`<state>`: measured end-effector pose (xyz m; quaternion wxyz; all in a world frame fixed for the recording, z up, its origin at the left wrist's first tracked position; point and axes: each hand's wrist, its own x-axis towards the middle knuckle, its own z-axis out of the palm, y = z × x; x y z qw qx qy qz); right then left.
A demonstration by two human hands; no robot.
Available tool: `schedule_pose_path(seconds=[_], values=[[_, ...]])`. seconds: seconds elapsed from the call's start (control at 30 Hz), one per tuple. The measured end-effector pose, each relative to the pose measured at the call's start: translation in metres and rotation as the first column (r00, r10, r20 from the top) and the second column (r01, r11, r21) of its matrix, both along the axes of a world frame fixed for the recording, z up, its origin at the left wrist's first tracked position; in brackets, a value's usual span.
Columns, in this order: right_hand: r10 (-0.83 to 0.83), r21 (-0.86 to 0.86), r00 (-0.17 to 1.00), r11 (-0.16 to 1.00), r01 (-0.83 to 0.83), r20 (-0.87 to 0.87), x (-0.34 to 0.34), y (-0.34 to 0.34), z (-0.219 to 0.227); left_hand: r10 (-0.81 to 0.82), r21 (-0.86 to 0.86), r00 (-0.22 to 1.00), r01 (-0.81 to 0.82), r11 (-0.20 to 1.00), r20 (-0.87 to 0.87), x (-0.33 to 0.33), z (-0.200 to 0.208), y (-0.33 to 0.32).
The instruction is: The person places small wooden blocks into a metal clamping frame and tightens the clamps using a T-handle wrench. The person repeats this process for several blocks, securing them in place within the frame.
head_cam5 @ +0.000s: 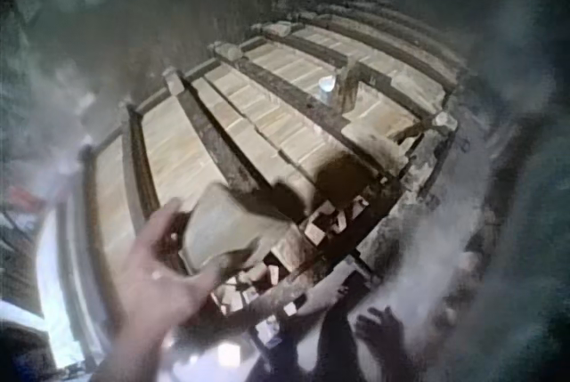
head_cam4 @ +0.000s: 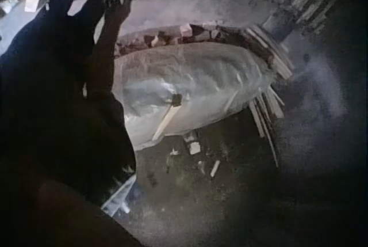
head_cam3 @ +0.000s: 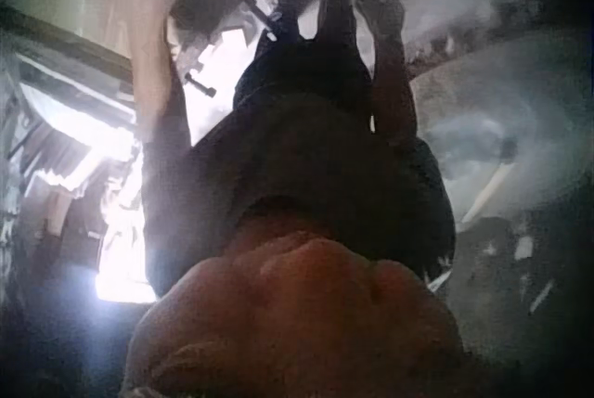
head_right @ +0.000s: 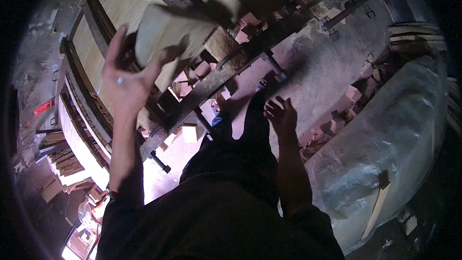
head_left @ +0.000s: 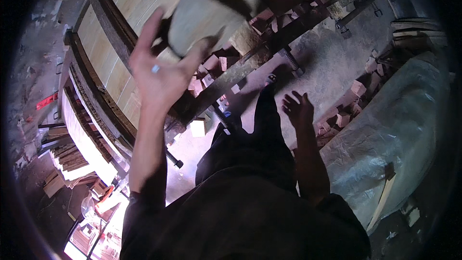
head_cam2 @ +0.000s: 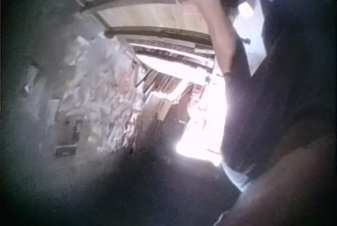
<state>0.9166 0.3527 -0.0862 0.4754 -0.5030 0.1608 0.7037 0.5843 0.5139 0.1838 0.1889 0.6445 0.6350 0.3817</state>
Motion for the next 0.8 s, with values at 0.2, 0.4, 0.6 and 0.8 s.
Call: schedule_pose_path(seconds=[0.2, 0.4, 0.6, 0.8], values=[[0.046, 0.149, 0.932, 0.989, 0.009, -0.36, 0.019, 0.076, -0.016, -0.101, 0.153, 0.983, 0.124, 0.98, -0.15, 0.098, -0.034, 0.08], [-0.008, 0.203, 0.977, 0.978, -0.037, 0.213, 0.011, 0.067, -0.042, -0.132, -0.049, 0.988, 0.128, 0.991, -0.077, 0.133, -0.034, 0.107], [0.034, 0.094, 0.948, 0.996, -0.004, -0.316, 0.038, 0.092, -0.012, -0.227, -0.101, 0.951, 0.21, 0.972, -0.21, 0.134, -0.087, 0.125], [0.004, 0.227, 0.974, 0.972, -0.057, 0.226, 0.026, 0.088, -0.038, -0.199, -0.198, 0.954, 0.155, 0.968, -0.224, 0.138, -0.123, 0.118]])
